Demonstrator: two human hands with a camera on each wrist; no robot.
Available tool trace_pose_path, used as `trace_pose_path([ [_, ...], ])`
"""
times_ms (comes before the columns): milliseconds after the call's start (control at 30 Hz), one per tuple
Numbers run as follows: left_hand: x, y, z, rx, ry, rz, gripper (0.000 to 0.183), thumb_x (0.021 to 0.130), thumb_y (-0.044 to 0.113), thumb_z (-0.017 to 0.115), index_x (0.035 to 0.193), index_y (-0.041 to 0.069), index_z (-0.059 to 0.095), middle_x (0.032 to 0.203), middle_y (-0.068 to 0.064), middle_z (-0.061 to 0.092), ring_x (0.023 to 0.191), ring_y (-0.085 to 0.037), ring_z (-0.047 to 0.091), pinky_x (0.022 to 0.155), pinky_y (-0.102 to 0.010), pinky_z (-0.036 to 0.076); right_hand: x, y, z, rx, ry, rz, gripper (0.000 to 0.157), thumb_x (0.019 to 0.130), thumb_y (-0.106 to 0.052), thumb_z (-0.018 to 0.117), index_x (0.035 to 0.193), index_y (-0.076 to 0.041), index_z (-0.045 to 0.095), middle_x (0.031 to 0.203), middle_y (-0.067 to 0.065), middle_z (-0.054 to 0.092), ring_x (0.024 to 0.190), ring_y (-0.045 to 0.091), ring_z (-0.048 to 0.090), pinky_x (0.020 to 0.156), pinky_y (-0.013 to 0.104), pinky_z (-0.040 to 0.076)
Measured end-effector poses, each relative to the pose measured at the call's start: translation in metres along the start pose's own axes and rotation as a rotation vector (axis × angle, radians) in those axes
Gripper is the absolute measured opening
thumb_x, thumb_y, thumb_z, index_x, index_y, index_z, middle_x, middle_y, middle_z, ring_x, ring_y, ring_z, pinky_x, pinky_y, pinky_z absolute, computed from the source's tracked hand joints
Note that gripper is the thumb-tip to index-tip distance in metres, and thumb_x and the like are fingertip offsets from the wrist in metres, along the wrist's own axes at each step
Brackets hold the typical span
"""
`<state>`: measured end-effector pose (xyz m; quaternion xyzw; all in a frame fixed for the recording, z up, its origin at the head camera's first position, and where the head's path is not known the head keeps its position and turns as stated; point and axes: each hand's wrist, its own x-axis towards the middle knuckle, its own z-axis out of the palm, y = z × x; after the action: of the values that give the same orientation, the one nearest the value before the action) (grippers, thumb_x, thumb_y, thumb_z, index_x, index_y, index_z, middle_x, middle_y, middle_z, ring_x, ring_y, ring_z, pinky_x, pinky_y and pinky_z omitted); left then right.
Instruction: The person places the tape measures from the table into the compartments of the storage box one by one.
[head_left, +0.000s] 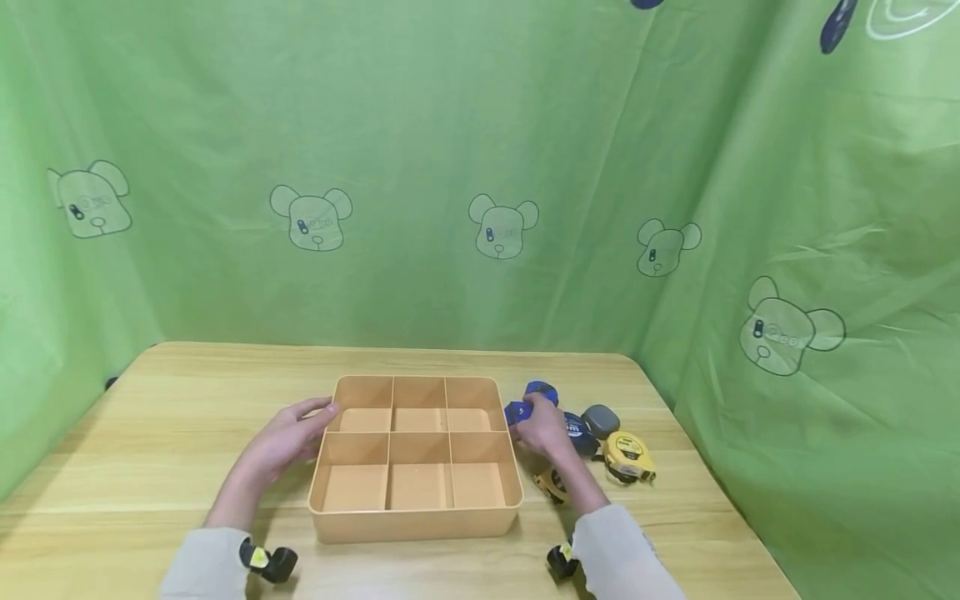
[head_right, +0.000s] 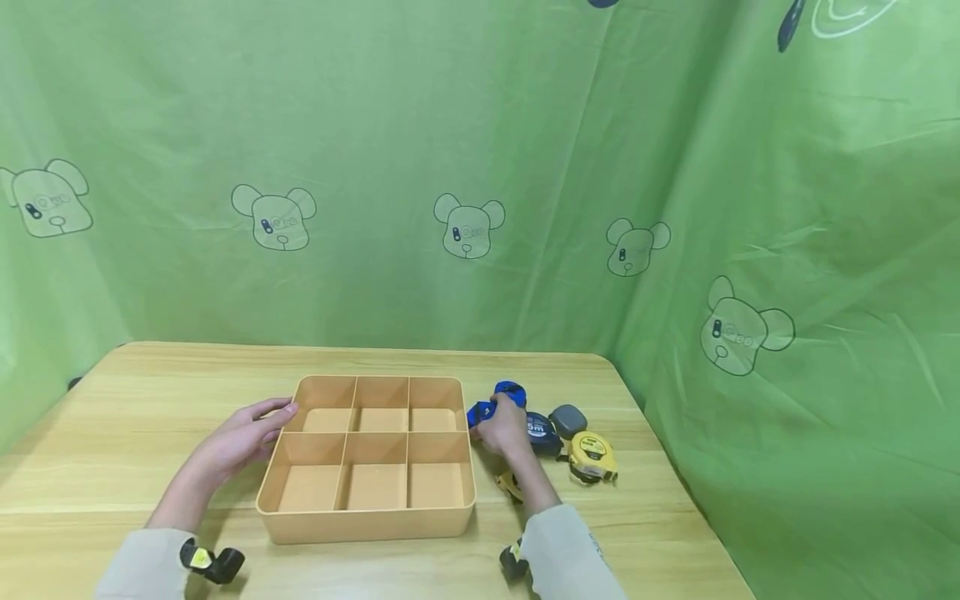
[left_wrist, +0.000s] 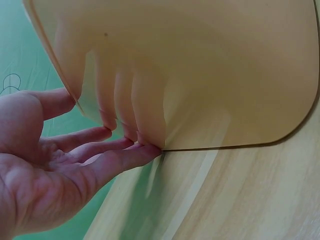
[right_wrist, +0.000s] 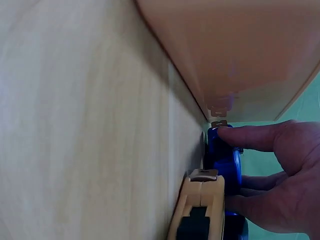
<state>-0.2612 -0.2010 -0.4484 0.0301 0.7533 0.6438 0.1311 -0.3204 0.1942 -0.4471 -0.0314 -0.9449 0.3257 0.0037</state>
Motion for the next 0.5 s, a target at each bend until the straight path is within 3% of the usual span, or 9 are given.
trace_pose_path([
  [367,-0.001,-0.0003,0.001,-0.011,-0.007,0.001,0.071,0.108,0.037,0.047,0.158,-0.006,0.019,0.154,-0.036,0.037,0.138,-0.053,0.043,0.115,-0.067,0.033,-0.0005,-0.0002,0.0038,-0.002,0.064,-0.032,0.068,0.073,0.0,0.078,0.137,0.006,0.056,0.129,0.033,0.062,0.119,0.051,0.06,0.102,0.061,0.053],
  [500,-0.0014,0.0,0.0008,-0.005,-0.005,0.002,0.071,0.108,0.037,0.048,0.158,-0.005,0.02,0.154,-0.036,0.036,0.138,-0.053,0.043,0.115,-0.067,0.033,-0.0005,-0.0002,0.0041,0.026,0.074,-0.037,0.069,0.072,0.001,0.08,0.137,0.006,0.056,0.128,0.034,0.063,0.115,0.05,0.062,0.097,0.058,0.057],
])
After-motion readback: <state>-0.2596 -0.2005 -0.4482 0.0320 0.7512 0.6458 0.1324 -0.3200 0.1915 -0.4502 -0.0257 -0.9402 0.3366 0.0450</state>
